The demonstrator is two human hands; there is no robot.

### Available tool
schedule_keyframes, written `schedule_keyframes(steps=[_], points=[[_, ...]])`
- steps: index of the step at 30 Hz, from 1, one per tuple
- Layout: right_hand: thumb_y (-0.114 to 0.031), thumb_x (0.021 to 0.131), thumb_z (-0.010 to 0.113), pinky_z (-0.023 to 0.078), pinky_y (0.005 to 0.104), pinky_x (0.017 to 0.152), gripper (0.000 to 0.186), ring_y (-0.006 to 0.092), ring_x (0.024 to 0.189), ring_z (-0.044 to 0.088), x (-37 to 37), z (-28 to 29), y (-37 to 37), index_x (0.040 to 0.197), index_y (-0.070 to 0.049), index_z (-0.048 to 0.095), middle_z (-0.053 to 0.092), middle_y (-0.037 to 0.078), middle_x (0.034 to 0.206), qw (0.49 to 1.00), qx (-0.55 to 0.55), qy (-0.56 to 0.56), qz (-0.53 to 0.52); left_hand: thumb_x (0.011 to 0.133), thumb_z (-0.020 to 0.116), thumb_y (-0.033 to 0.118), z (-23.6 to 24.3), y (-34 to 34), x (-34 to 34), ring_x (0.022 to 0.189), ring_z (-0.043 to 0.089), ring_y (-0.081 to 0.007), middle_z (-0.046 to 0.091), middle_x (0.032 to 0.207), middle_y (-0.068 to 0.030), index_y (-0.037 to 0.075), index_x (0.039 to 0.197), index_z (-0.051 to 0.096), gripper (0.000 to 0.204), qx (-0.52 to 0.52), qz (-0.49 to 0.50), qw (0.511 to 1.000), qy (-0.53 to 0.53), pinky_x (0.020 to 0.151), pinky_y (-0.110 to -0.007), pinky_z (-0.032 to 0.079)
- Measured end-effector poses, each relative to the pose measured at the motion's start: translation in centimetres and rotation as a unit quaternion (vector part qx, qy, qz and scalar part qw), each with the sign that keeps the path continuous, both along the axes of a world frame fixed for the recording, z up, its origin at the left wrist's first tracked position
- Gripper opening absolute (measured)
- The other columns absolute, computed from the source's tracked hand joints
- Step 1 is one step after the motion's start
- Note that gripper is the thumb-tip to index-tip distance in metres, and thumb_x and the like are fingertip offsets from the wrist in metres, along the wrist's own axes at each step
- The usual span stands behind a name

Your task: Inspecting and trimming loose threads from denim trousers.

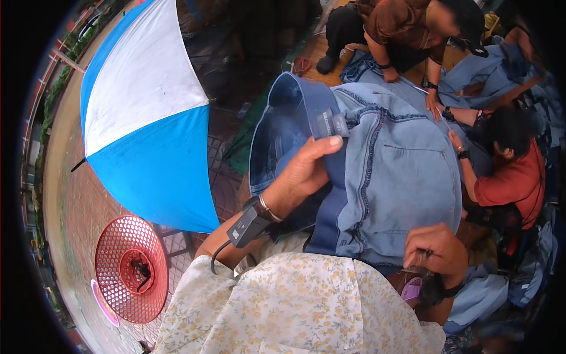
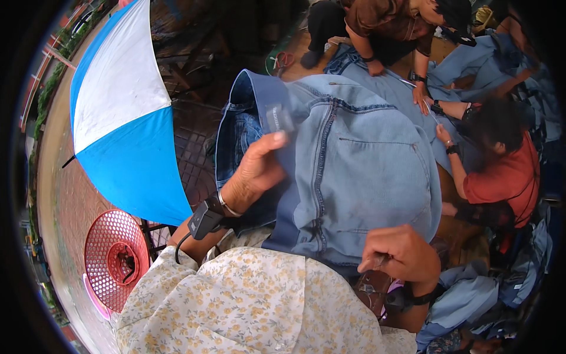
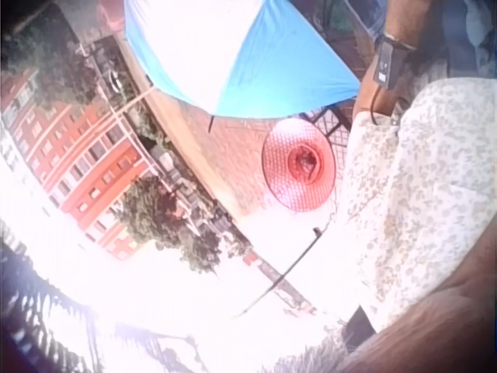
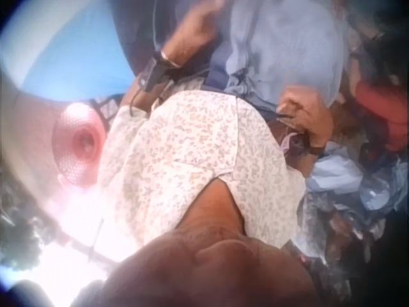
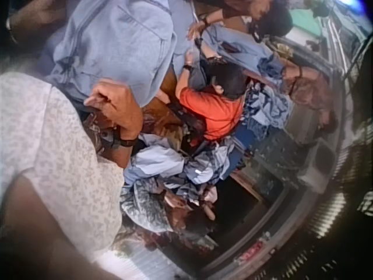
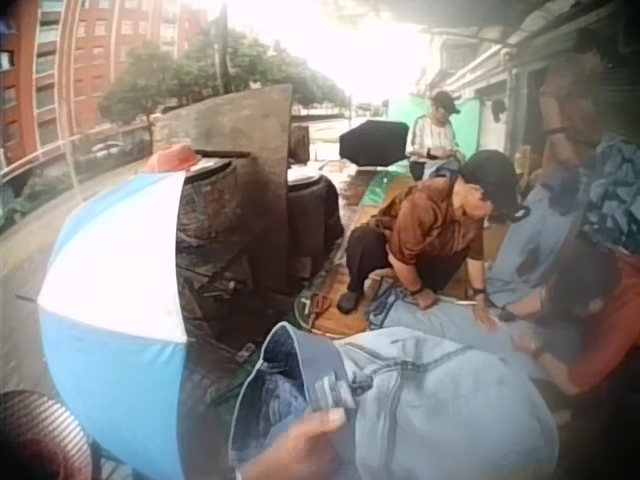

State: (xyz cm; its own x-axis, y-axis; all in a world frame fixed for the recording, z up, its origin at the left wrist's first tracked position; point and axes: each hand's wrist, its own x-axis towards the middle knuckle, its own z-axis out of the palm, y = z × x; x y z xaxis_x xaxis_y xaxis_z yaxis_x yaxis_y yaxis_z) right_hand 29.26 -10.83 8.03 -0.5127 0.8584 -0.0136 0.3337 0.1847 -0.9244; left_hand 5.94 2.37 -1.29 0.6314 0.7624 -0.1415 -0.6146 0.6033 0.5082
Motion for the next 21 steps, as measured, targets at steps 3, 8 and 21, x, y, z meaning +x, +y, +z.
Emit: schedule_keyframes(steps=[3, 8, 21], points=[[-0.014, 0.071, 0.072, 0.039, 0.0234, 0.051, 0.020, 0.0083, 0.059, 0.051, 0.7, 0.1, -2.5, 0.075, 0.001, 0.060, 0.056, 0.005, 0.063, 0.986, -0.107, -0.127, -0.008, 0.073, 0.066, 0.013, 1.1, 2.2, -0.3, 0.097, 0.056, -0.0214, 0.060, 0.102, -0.0070, 0.001, 0.108, 0.053, 0.039, -0.027, 0.011, 1.000, 0.010, 0.092, -0.037, 0.041], [-0.003, 0.070, 0.067, 0.035, 0.0200, 0.052, 0.012, 0.0063, 0.058, 0.045, -0.5, -0.8, -1.2, 0.079, 0.002, 0.061, 0.053, 0.002, 0.067, 0.940, 0.043, -0.109, -0.321, 0.073, 0.066, 0.010, 0.5, 2.9, 0.6, 0.089, 0.059, -0.0205, 0.062, 0.096, -0.0089, 0.000, 0.100, 0.058, 0.030, -0.065, -0.030, 0.997, 0.000, 0.086, -0.036, 0.046], [0.003, 0.070, 0.066, 0.037, 0.0190, 0.052, 0.020, 0.0053, 0.060, 0.045, -5.7, -3.4, 7.9, 0.089, 0.000, 0.059, 0.055, 0.001, 0.077, 0.921, 0.206, 0.024, -0.330, 0.079, 0.062, 0.017, 1.7, -0.5, 2.6, 0.086, 0.061, -0.0207, 0.062, 0.098, -0.0100, 0.000, 0.103, 0.057, 0.030, -0.075, -0.039, 0.993, 0.084, 0.080, -0.034, 0.048]])
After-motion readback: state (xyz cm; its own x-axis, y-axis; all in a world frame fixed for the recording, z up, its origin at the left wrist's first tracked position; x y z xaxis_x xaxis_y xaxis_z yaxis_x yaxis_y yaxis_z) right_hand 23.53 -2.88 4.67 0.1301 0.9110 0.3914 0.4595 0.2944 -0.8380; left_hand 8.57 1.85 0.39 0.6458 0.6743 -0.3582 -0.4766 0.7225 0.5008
